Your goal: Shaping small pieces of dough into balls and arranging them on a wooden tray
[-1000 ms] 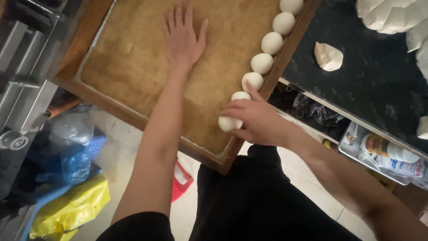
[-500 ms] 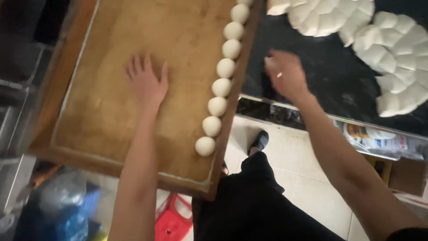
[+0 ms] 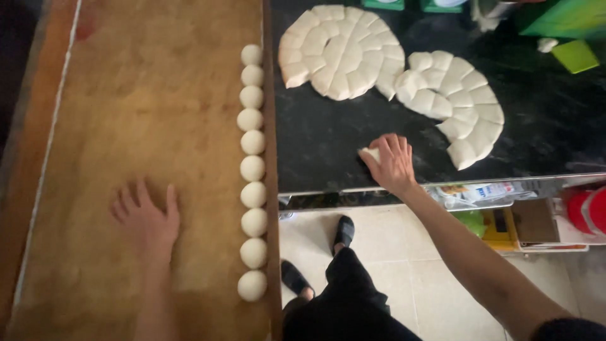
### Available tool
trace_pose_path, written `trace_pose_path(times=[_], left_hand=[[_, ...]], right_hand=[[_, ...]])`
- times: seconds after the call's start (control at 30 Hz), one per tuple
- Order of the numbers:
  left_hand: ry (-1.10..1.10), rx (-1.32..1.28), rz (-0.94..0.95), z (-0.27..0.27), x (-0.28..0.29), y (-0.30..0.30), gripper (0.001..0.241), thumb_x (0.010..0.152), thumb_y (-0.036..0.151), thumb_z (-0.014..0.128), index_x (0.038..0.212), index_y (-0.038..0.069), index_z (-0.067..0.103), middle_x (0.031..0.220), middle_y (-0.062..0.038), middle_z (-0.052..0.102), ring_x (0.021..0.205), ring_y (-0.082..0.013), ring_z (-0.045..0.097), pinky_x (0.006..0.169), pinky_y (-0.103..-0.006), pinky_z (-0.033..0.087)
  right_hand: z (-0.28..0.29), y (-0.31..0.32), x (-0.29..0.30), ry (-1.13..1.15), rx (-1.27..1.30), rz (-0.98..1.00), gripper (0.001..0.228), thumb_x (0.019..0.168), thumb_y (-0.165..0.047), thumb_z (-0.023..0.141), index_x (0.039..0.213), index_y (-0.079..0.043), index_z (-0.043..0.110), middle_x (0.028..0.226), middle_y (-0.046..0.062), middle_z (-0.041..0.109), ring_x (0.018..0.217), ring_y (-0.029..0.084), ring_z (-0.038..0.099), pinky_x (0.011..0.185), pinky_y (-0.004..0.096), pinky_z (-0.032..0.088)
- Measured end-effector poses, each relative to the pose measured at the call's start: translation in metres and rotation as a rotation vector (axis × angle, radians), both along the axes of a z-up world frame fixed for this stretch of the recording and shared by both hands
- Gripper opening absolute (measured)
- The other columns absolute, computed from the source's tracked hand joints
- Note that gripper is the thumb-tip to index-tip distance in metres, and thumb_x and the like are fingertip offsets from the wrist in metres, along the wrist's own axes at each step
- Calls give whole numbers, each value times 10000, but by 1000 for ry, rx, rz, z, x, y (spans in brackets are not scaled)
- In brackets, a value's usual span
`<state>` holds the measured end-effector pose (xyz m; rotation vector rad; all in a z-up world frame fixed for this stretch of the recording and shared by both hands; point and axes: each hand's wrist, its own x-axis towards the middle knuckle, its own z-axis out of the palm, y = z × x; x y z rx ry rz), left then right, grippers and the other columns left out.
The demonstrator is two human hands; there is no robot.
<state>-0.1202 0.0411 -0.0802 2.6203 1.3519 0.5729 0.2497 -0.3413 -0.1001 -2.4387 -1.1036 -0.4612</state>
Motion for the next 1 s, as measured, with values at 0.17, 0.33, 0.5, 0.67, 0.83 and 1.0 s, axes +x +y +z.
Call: trace_pose_path(times=[0.17,0.33,0.5,0.67,0.83,1.0], left_hand=[[1,-25,-11,-26,-3,12,789,1097,594,411,1541,-48,528,1577,-378,425,1470,-536,297,1193,-649,128],[-100,199,-82,-17,-2,5,657,1110,462,576,1476,-79,646,1483,-403,547,1377,-588,429,1129,-688,282],[13,-34,-4,-14,-1,8,781,1048,599,476,1549,3,526,1565,-372,444,1411,-585,351,1145,-693,193],[30,-103,-13,-11,-1,10,832,1048,639,403,1570,-6,464,1601,-363,371,1484,-528,255,1194,-657,103],[14,-105,-14,-10,-1,8,810,1047,623,408,1577,12,457,1599,-351,376,1501,-496,249,1201,-636,111],[-53,204,-50,-33,-5,15,714,1036,574,613,1475,12,600,1437,-337,531,1365,-529,447,1053,-692,370]], right_hand=[[8,75,33,106,121,-216,464,868,-545,787,1039,-125,690,995,128,670,947,355,607,859,487,465],[9,58,-27,179,126,96,350,953,-409,729,874,-86,619,875,106,631,842,318,600,791,493,435],[-23,5,25,-126,18,129,273,929,-270,750,1085,-91,617,995,99,620,963,326,582,881,470,421],[-3,83,30,42,204,-71,391,874,-407,849,925,-84,635,893,86,646,877,310,611,849,456,441],[10,40,-29,102,144,263,173,941,-214,779,935,-123,631,1031,33,641,1020,249,625,978,419,418],[-40,28,67,-130,194,43,251,924,-329,849,901,-139,688,997,89,641,912,340,627,835,436,481]])
